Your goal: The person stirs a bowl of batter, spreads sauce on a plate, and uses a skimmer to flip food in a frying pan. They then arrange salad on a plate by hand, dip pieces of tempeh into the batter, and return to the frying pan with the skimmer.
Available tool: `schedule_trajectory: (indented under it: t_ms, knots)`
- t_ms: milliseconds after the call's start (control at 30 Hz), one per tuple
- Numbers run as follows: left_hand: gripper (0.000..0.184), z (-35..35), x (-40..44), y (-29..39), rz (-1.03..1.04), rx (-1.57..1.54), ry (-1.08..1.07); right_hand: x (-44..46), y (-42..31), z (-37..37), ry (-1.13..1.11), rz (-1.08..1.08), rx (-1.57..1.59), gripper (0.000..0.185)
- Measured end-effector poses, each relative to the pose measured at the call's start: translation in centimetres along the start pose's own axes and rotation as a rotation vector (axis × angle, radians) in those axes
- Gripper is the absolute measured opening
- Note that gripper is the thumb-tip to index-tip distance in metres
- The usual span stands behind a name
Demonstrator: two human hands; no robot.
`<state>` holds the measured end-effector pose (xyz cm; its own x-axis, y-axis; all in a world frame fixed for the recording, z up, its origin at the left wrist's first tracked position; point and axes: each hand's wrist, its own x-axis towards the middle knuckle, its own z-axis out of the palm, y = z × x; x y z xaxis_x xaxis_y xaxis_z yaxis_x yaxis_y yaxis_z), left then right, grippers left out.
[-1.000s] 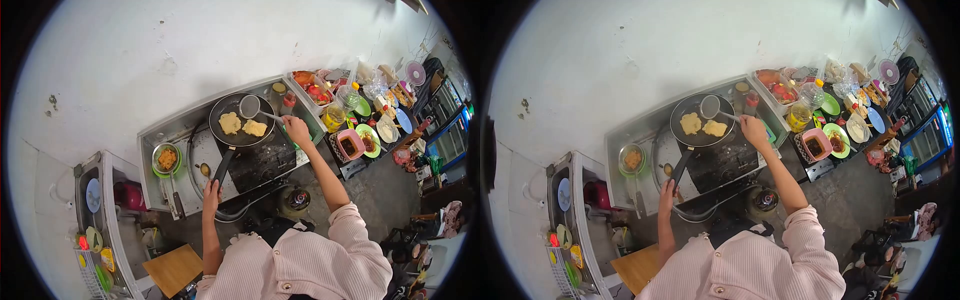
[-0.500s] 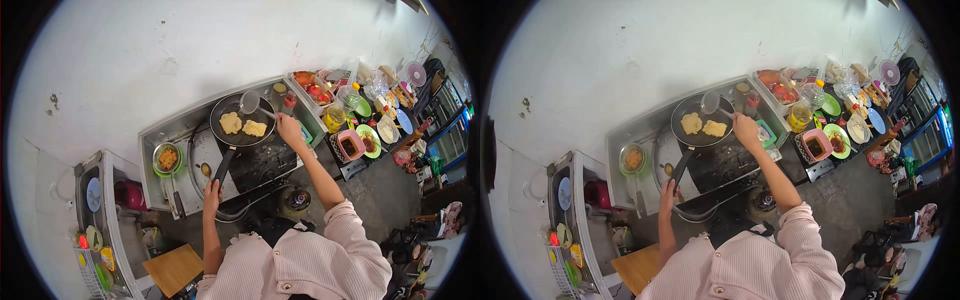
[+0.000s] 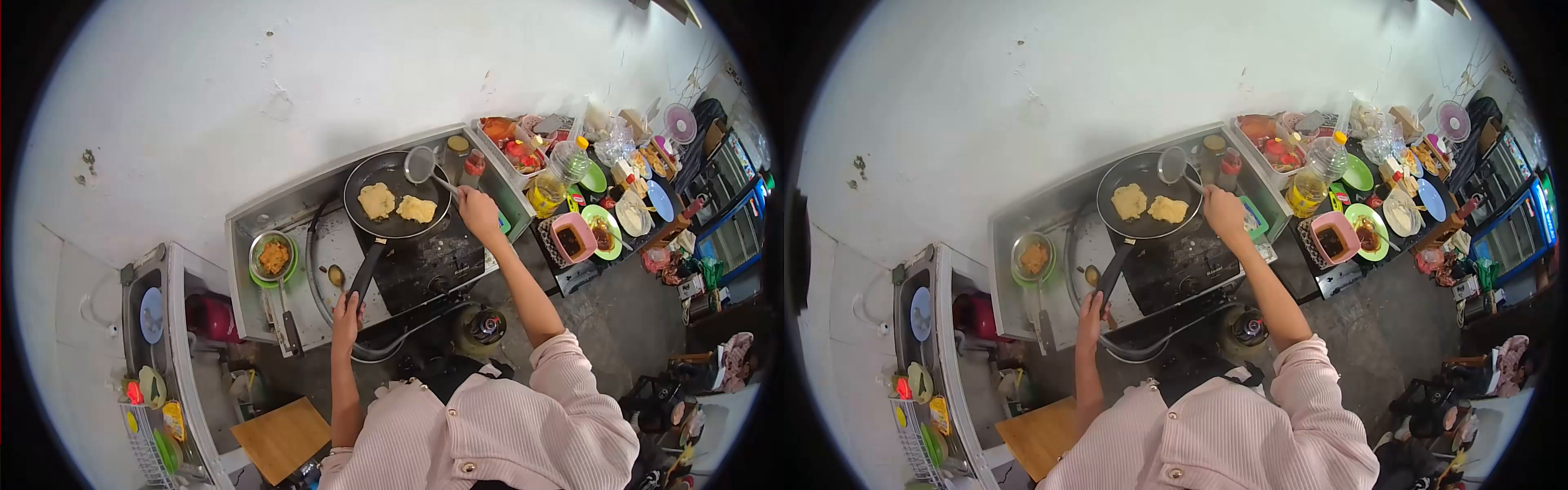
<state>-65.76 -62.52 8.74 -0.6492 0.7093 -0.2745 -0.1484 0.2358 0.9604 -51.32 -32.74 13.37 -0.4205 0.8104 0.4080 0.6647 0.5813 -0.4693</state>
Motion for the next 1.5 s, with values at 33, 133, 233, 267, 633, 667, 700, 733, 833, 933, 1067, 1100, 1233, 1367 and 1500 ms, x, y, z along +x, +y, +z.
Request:
schedule_trajectory:
  t_ms: [33,133,233,267,633,667,700,733,833,933,1067,1100,1233,1367,1500]
  knots:
    - [0.034,0.0,0.0,0.0,0.004,-0.010,-0.001,0.0,0.2,0.1,-0.019,-0.004,0.021,0.025]
    - [0.034,0.2,0.1,0.1,-0.001,-0.022,-0.003,0.1,0.4,-0.2,-0.032,-0.002,0.051,0.025]
    - [0.033,0.2,-0.2,0.4,-0.016,-0.030,0.008,-0.3,0.0,-0.4,-0.030,0.011,0.041,0.026]
    - [0.033,0.2,-0.1,0.5,-0.019,-0.033,0.009,-0.4,0.2,-0.3,-0.063,0.012,0.041,0.025]
    - [0.034,0.0,0.2,-0.1,0.039,-0.037,-0.021,-0.7,1.0,-0.1,-0.036,0.054,0.062,0.025]
    - [0.034,0.0,0.0,0.0,0.013,-0.007,-0.009,-0.8,1.2,0.3,0.006,0.024,0.026,0.025]
    - [0.034,0.0,0.0,0.1,0.014,-0.009,-0.012,-0.9,1.0,0.1,-0.027,0.018,0.030,0.025]
    - [0.034,0.0,0.0,0.2,0.016,-0.013,-0.017,-0.8,0.8,-0.2,-0.058,0.012,0.033,0.025]
    - [0.034,0.1,0.0,0.3,0.003,-0.012,-0.016,-0.5,0.9,-0.1,-0.047,0.013,0.066,0.025]
    - [0.035,0.1,-0.2,0.4,-0.004,0.000,-0.013,-0.5,0.5,0.0,-0.059,0.033,0.030,0.024]
    - [0.036,0.1,0.1,0.0,0.007,-0.014,-0.008,-0.5,0.4,0.0,-0.071,0.025,0.138,0.026]
    - [0.036,0.1,0.0,0.0,0.010,-0.014,-0.007,-0.4,0.5,0.4,-0.046,0.019,0.087,0.026]
    - [0.036,0.0,0.2,-0.2,0.017,0.000,-0.006,0.0,0.3,0.9,-0.035,-0.028,0.067,0.026]
    - [0.036,0.1,-0.1,0.2,0.009,-0.017,-0.005,0.2,-0.9,0.3,-0.021,0.005,0.037,0.026]
    - [0.035,0.1,0.1,0.0,0.003,-0.002,-0.001,0.6,-0.8,0.8,-0.052,-0.021,0.016,0.026]
